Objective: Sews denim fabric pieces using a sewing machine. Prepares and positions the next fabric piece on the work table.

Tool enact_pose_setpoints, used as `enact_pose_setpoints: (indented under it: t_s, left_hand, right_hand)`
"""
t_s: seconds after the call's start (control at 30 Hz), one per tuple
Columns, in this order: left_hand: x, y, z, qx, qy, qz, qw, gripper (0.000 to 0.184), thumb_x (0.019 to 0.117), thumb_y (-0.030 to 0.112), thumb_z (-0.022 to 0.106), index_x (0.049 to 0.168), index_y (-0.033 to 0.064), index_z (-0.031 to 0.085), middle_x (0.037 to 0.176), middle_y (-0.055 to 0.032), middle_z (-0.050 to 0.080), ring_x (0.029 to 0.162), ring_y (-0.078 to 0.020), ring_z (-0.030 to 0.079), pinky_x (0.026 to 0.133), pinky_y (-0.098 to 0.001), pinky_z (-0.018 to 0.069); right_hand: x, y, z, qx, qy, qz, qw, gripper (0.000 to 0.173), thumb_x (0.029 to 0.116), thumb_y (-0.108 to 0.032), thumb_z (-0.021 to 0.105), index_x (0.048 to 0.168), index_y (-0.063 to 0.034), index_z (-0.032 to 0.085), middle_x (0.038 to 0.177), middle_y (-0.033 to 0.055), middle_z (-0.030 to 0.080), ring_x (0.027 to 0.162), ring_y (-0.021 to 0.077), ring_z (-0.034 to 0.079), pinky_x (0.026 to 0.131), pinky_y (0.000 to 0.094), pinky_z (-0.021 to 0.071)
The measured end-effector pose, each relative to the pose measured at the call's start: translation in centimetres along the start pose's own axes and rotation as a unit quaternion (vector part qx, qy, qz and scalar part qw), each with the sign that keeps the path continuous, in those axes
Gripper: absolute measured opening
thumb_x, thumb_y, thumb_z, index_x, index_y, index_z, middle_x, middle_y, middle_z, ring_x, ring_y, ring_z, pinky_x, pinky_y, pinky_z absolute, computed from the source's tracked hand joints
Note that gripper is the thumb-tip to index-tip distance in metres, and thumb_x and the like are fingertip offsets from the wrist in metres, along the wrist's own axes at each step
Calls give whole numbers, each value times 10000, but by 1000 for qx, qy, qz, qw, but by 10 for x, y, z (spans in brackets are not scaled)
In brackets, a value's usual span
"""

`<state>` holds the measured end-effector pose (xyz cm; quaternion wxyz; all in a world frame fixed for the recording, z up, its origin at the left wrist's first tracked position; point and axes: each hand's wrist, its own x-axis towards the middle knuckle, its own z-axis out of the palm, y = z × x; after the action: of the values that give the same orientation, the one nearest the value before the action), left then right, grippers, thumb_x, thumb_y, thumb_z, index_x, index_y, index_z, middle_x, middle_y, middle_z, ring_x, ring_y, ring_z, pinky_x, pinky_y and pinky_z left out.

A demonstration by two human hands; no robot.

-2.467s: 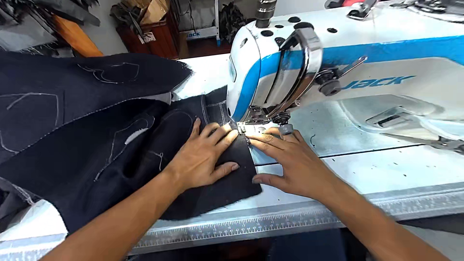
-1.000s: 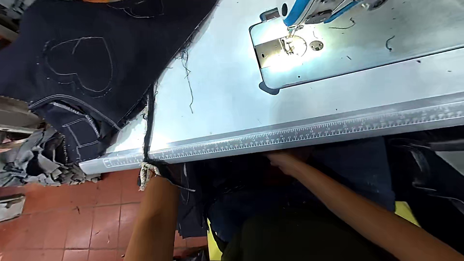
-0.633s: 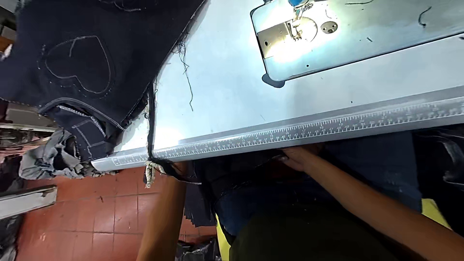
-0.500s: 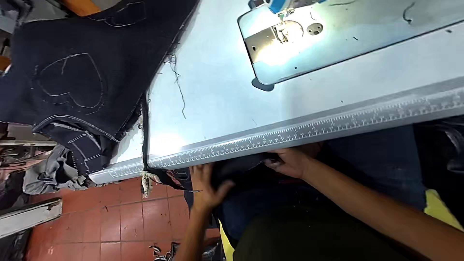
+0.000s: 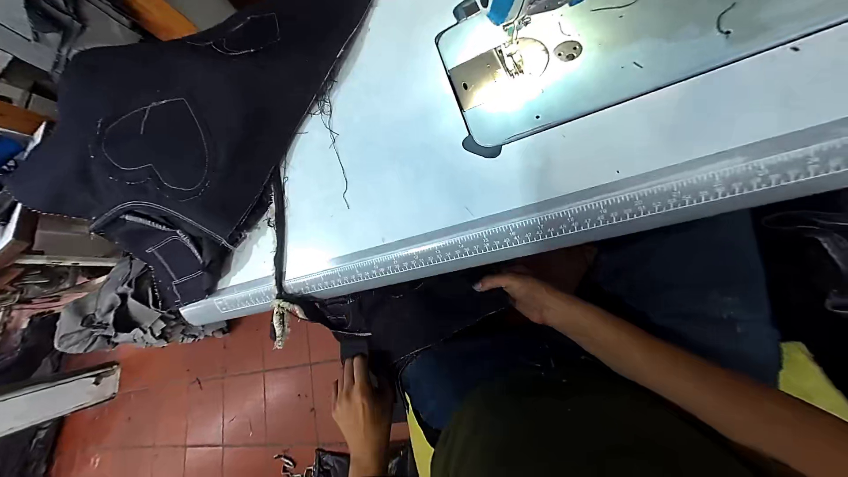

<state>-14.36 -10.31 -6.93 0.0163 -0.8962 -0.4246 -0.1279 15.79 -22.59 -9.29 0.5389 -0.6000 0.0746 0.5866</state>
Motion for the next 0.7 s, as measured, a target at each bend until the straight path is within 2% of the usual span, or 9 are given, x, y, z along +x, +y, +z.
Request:
enact_pose_setpoints:
  t_s: [0.1,0.13,0.2,0.27,0.37,0.47,0.53,0.6,0.7]
  left_hand:
    - [24,5,-31,38,-68,-36,996,186,807,38,703,986,1,739,971,-207,725,910,-431,708,768,-657,528]
    - [29,1,-31,47,-95,-65,992,222,795,44,724,1015,9,733,1009,-212,716,952,-448,694,769,-668,519]
    - [29,-13,-22,30,-216,-164,962,303,816,132,787,1095,34,726,1084,-216,710,1006,-461,685,790,-700,525]
    - [19,-21,-10,11,-274,-214,938,283,832,213,790,1071,67,746,1034,-192,743,956,-434,714,776,-696,541]
    - [-8,-3,-2,-4,-86,-85,993,141,801,135,747,896,33,746,871,-159,727,754,-391,720,567,-616,536]
    - [-29,3,10,-5,29,-1,1000,158,780,138,691,857,2,712,873,-160,707,724,-347,715,517,-506,547]
    - [-29,-5,11,-44,40,38,998,186,814,113,686,928,-27,735,933,-187,727,780,-324,734,615,-466,598]
    - [-32,-6,12,-86,27,75,993,223,846,63,667,1012,-68,735,1023,-237,730,880,-336,743,739,-430,620]
    - [-53,-2,8,-137,-81,81,984,510,842,41,671,1297,-173,584,1290,-391,595,1137,-492,651,961,-538,550]
  right_hand:
    - [-12,-13,12,23,-13,-52,998,237,809,37,789,1026,24,697,946,110,735,901,182,705,829,350,585]
    - [-21,-19,18,26,-47,-88,995,209,829,49,771,1024,19,701,942,91,745,897,159,714,841,326,591]
    - [-32,-26,27,34,-99,-153,983,301,856,79,736,1135,-3,658,1030,60,731,969,123,705,906,298,588]
    - [-29,-28,27,67,-69,-168,981,326,835,109,737,1134,-8,682,1032,56,743,973,124,707,897,308,588]
    - [-6,-22,5,129,20,-135,982,254,925,83,621,1134,-62,603,974,28,694,894,110,675,798,308,575]
    - [25,3,-17,-10,29,-125,992,399,826,54,765,1201,-2,644,1099,99,702,1019,168,666,910,376,556]
    - [37,13,-15,-67,10,-98,993,484,832,-14,804,1281,5,624,1200,133,684,1110,200,651,976,400,537]
    - [38,14,-14,-74,2,-58,996,532,870,-46,782,1355,5,571,1256,162,646,1135,213,630,975,392,525]
    - [47,13,-19,-79,10,-24,997,544,867,-72,797,1352,8,564,1226,157,646,1064,203,638,886,368,545]
